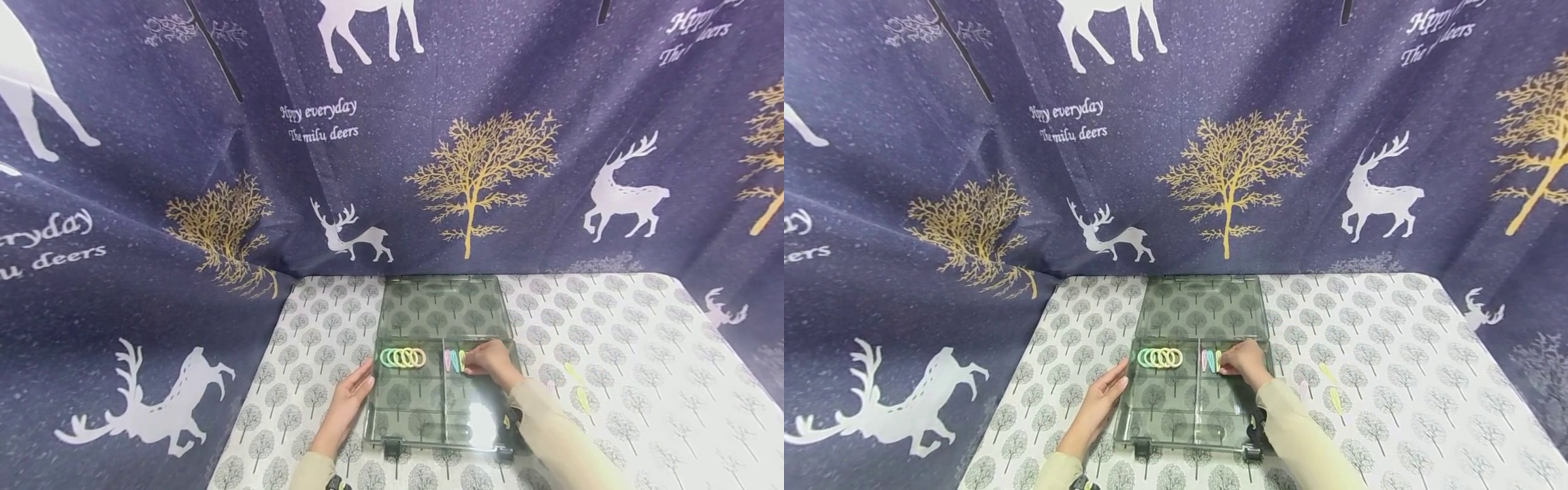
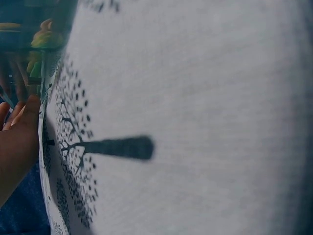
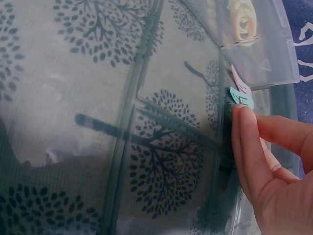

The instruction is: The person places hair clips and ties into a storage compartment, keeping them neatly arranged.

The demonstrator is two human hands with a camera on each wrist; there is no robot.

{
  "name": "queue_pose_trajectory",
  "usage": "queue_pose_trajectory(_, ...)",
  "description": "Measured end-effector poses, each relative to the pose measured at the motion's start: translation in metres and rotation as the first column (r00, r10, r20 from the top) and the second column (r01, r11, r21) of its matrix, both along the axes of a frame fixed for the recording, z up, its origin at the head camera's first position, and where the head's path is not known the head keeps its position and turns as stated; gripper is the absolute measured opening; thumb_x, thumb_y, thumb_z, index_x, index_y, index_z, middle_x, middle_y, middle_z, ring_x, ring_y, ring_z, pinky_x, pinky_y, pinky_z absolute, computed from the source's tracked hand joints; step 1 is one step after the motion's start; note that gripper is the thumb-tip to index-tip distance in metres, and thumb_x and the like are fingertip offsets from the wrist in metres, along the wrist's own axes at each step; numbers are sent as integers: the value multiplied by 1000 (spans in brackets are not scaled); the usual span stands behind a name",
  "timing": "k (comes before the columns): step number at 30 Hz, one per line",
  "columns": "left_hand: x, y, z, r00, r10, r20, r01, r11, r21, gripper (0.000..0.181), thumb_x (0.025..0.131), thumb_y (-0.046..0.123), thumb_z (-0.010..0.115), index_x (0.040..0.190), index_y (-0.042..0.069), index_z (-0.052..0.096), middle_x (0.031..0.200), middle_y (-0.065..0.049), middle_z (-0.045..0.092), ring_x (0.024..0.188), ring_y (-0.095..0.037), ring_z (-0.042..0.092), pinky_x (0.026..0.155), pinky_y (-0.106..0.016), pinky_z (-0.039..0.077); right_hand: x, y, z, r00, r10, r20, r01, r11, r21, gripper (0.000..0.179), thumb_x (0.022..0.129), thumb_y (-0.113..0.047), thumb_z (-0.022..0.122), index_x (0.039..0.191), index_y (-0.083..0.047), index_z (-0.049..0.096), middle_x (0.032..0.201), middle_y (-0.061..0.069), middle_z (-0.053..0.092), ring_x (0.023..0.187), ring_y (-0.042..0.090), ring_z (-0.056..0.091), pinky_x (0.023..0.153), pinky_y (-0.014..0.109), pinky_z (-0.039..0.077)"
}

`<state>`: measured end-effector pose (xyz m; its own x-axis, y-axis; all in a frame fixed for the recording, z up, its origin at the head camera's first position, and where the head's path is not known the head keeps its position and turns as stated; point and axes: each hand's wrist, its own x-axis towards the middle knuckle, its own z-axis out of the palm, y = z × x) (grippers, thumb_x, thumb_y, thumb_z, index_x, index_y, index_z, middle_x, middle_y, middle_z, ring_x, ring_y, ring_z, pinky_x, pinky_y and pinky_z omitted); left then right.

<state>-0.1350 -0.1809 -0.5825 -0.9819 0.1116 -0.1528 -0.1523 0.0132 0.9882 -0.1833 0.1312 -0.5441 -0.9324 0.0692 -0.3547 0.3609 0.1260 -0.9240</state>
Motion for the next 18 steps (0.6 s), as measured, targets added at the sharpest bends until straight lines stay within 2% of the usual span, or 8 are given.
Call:
queue_pose_trajectory(6, 0, 1, 0, 1000, -4, -15, 3, 1000, -18, 51, 97, 16, 56, 144, 7, 41, 150, -12, 39, 137, -30, 36, 113, -34, 30, 0, -1, -1, 1000, -8, -11, 8, 999, 32, 11, 75, 11, 66, 82, 19, 65, 64, 18, 67, 51, 16, 65, 54, 27, 61)
queue_pose_trajectory(11, 1, 1, 1, 1000, -5, -7, 5, 1000, 6, 52, 96, 17, 57, 145, 7, 40, 150, -12, 38, 137, -31, 37, 113, -36, 29, 0, -1, -1, 999, 1, -34, 0, 1000, 26, 10, 74, 11, 66, 81, 19, 65, 63, 18, 67, 49, 14, 65, 55, 28, 61)
queue_pose_trajectory(18, 1, 1, 1, 1000, -9, -6, 9, 1000, 10, 53, 96, 19, 58, 145, 8, 40, 150, -12, 38, 137, -32, 37, 114, -38, 29, 0, -1, -2, 1000, -14, -15, 15, 999, 35, 10, 74, 11, 67, 81, 18, 65, 63, 19, 67, 49, 15, 65, 55, 28, 61)
